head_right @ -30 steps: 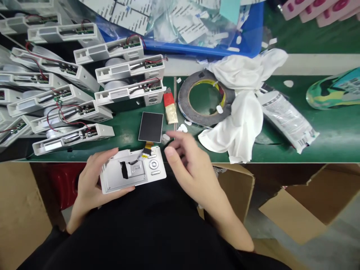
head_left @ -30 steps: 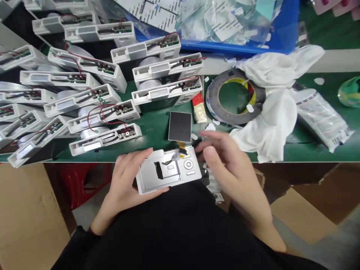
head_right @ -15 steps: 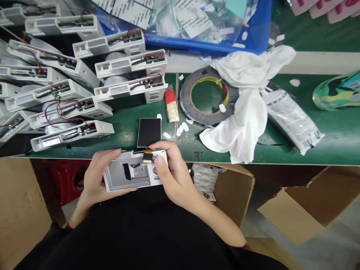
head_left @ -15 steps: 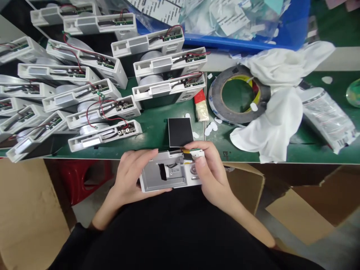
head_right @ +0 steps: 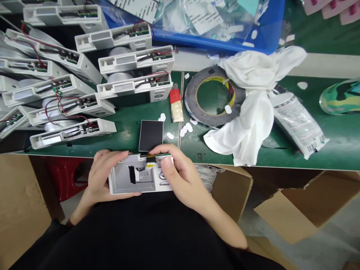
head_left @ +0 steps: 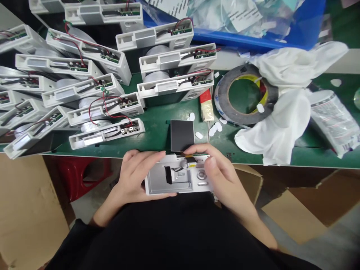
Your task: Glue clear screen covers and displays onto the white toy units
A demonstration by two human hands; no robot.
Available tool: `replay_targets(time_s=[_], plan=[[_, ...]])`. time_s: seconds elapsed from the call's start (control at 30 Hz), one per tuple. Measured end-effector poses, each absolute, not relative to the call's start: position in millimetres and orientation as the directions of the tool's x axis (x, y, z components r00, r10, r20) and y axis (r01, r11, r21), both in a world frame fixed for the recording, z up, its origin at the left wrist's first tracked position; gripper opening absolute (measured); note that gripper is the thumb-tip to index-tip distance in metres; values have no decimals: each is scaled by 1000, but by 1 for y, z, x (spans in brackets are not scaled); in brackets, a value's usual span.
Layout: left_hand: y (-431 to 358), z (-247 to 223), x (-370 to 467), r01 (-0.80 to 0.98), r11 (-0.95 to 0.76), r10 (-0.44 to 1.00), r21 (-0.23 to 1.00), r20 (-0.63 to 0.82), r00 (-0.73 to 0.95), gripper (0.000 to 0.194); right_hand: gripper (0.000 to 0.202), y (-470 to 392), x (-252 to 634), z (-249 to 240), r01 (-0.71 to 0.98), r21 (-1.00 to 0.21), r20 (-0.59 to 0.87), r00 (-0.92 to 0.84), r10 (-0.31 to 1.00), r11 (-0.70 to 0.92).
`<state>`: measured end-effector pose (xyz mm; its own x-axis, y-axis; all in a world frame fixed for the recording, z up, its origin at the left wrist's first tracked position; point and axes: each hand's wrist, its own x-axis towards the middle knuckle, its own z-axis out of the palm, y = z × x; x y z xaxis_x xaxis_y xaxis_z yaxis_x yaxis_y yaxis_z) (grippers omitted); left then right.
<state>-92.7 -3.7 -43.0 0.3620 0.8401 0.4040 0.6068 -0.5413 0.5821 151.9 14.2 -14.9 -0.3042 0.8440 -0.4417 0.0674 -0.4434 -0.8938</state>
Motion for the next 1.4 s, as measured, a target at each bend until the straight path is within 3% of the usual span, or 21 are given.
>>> replay_targets(time_s=[0.13, 0.23, 0.37, 0.53, 0.73, 0.9, 1.13, 1.4], plan=[[-5, -46, -92, 607, -534, 844, 589, 421, 333, 84, 43, 6, 151, -15, 40, -893, -446, -191, 874, -447], [-9, -47, -90, 571, -556, 829, 605, 458, 322, 90, 37, 3, 154, -11, 112, -907, -417, -120, 901, -405], [-12, -40, -91, 527, -544, 839, 653, 441, 320, 95, 44, 10, 157, -3, 74, -872, -488, -224, 844, -484], [-13, -31, -94, 557, -508, 861, 657, 390, 326, 87, 44, 13, 151, 0, -22, -823, -540, -278, 795, -567], [-13, -31, -93, 565, -477, 879, 673, 363, 309, 81, 37, 10, 145, -9, -51, -851, -495, -256, 830, -523], [-11, -33, -93, 573, -472, 881, 670, 357, 310, 89, 36, 9, 144, -17, -77, -862, -468, -254, 846, -500], [-9, -32, -93, 590, -501, 866, 633, 377, 329, 75, 34, 8, 144, -16, -41, -900, -418, -205, 885, -434], [-9, -33, -93, 590, -477, 879, 652, 349, 325, 80, 38, 9, 144, -19, 14, -899, -431, -201, 880, -437]])
